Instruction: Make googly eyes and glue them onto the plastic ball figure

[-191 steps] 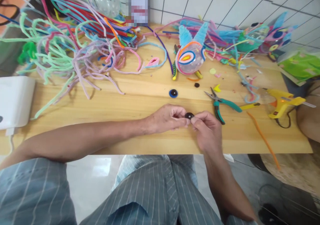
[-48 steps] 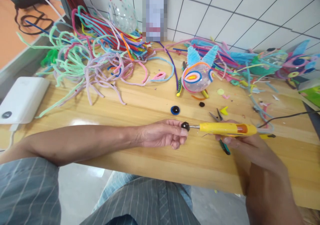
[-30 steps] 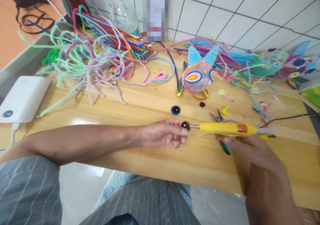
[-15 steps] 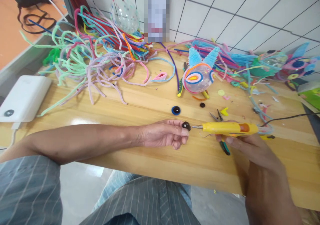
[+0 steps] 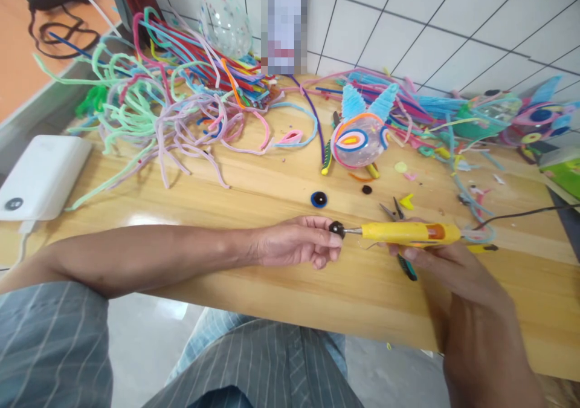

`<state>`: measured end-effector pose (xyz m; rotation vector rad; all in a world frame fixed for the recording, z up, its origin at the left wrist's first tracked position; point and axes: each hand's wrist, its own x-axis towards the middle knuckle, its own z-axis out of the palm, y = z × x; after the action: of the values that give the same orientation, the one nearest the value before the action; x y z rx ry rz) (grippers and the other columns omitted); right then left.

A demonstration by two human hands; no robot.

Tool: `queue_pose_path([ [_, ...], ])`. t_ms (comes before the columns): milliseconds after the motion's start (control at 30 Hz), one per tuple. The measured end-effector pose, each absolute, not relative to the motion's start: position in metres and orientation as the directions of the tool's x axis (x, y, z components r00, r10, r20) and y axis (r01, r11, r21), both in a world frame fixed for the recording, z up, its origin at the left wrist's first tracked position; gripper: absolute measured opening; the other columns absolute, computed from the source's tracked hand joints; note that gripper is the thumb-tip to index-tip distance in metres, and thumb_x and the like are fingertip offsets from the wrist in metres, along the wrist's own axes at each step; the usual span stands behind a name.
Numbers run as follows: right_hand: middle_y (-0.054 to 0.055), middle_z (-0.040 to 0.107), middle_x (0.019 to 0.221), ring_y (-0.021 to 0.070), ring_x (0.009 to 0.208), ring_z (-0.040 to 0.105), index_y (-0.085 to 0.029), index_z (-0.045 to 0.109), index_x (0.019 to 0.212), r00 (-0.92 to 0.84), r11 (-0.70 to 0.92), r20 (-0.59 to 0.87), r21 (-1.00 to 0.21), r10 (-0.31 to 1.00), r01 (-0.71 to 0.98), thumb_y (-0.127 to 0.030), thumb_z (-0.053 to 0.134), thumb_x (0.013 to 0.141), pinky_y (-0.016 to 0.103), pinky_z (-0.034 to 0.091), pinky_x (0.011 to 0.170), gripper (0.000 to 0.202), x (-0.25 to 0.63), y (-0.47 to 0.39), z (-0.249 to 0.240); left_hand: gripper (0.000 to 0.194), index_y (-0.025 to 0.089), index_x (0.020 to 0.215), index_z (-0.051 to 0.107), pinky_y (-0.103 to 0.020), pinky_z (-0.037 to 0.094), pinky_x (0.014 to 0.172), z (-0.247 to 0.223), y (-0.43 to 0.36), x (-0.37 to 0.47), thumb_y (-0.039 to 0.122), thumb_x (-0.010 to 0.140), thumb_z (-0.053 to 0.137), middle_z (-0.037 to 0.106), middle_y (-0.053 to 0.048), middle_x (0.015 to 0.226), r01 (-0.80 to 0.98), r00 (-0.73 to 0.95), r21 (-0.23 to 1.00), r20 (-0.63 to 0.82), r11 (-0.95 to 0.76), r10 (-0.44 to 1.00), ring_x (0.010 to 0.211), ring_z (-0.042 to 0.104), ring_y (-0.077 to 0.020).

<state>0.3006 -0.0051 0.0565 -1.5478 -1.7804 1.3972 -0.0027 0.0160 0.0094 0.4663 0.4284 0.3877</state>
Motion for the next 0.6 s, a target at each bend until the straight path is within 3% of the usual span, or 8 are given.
queue_pose_path([
  [367,0.006,0.071,0.079,0.0207,0.070,0.064,-0.023,0.079,0.088,-0.341,-0.069,-0.286,-0.846,0.896,0.529,-0.063,0.073,0.087,0.031,0.057,0.061,0.041,0.3025,-0.0059,0.0578,0.036,0.014,0.080,0.062,-0.020,0.045,0.057,0.0097,0.0110,0.0001,0.033,0.073,0.092,0.071,-0.001,0.072,-0.302,0.791,0.543,-0.315,0.783,0.524,0.055,0.060,-0.0058],
  [533,0.006,0.070,0.077,0.0215,0.071,0.064,-0.024,0.078,0.083,-0.318,-0.069,-0.296,-0.820,0.901,0.568,-0.064,0.071,0.088,0.031,0.057,0.061,0.041,0.3002,-0.0072,0.0542,0.037,0.014,0.079,0.063,-0.020,0.044,0.057,0.0088,0.0116,0.0008,0.035,0.072,0.093,0.071,-0.001,0.072,-0.291,0.788,0.558,-0.321,0.777,0.526,0.055,0.059,-0.0056],
  [600,0.005,0.069,0.074,0.0222,0.071,0.064,-0.024,0.077,0.077,-0.271,-0.075,-0.290,-0.797,0.918,0.599,-0.063,0.077,0.083,0.031,0.057,0.061,0.039,0.2970,-0.0073,0.0525,0.037,0.014,0.079,0.063,-0.020,0.044,0.058,0.0100,0.0130,0.0011,0.035,0.071,0.093,0.071,-0.001,0.073,-0.276,0.788,0.568,-0.327,0.775,0.521,0.056,0.059,-0.0058],
])
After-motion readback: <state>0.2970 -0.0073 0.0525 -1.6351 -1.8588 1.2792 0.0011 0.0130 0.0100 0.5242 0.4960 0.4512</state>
